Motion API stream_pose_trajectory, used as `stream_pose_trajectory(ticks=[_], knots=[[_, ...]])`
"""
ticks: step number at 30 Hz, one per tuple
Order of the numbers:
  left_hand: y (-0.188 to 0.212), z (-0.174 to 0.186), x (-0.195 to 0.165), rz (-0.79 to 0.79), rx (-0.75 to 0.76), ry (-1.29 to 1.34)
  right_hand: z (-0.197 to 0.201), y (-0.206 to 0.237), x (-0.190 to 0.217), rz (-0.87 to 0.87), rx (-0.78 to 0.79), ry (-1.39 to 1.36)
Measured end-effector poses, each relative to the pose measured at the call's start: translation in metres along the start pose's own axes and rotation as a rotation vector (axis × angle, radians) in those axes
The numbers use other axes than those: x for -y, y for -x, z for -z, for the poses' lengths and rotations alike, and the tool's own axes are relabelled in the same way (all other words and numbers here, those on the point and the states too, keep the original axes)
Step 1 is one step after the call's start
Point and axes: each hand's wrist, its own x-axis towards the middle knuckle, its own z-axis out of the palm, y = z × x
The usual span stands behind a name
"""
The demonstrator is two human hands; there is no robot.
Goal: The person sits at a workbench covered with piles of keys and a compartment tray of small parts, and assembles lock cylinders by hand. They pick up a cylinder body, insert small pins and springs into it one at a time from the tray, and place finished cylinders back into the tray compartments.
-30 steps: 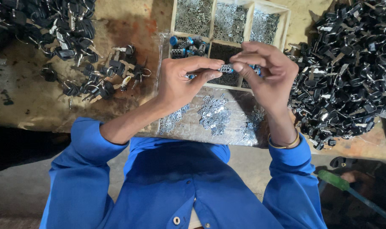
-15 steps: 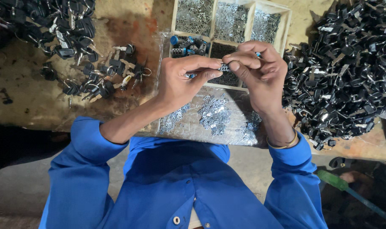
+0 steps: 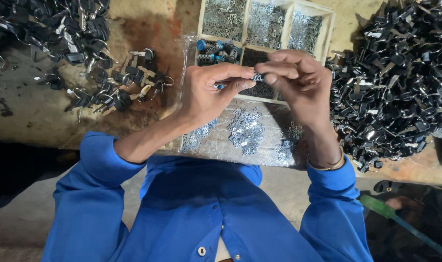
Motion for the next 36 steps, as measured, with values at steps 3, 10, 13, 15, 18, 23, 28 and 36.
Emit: stream_pose_trajectory(ticks=[3, 10, 13, 15, 18, 23, 28, 36], knots=[[0.0, 0.0, 0.0, 0.021, 0.002, 0.095, 0.0, -0.003, 0.005, 0.077, -0.078, 0.38], [0.0, -0.002, 0.001, 0.035, -0.012, 0.13, -0.005, -0.007, 0.001, 0.237, 0.058, 1.168], [0.001, -0.002, 0.001, 0.053, -0.018, 0.14, 0.0, -0.007, 0.002, 0.22, 0.012, 1.108], [0.001, -0.002, 0.001, 0.049, -0.014, 0.124, 0.004, -0.008, 0.004, 0.243, -0.003, 1.051], [0.001, -0.001, 0.001, 0.063, -0.008, 0.118, 0.009, -0.009, 0.008, 0.255, 0.019, 0.876], [0.001, 0.0, 0.002, 0.043, -0.005, 0.111, 0.007, -0.005, 0.011, 0.165, 0.03, 0.411], [0.0, -0.003, 0.004, 0.035, -0.014, 0.098, 0.006, -0.005, 0.013, 0.201, 0.031, 0.491], [0.0, -0.004, 0.003, 0.031, -0.013, 0.099, 0.003, -0.002, 0.025, 0.308, 0.029, 0.697]])
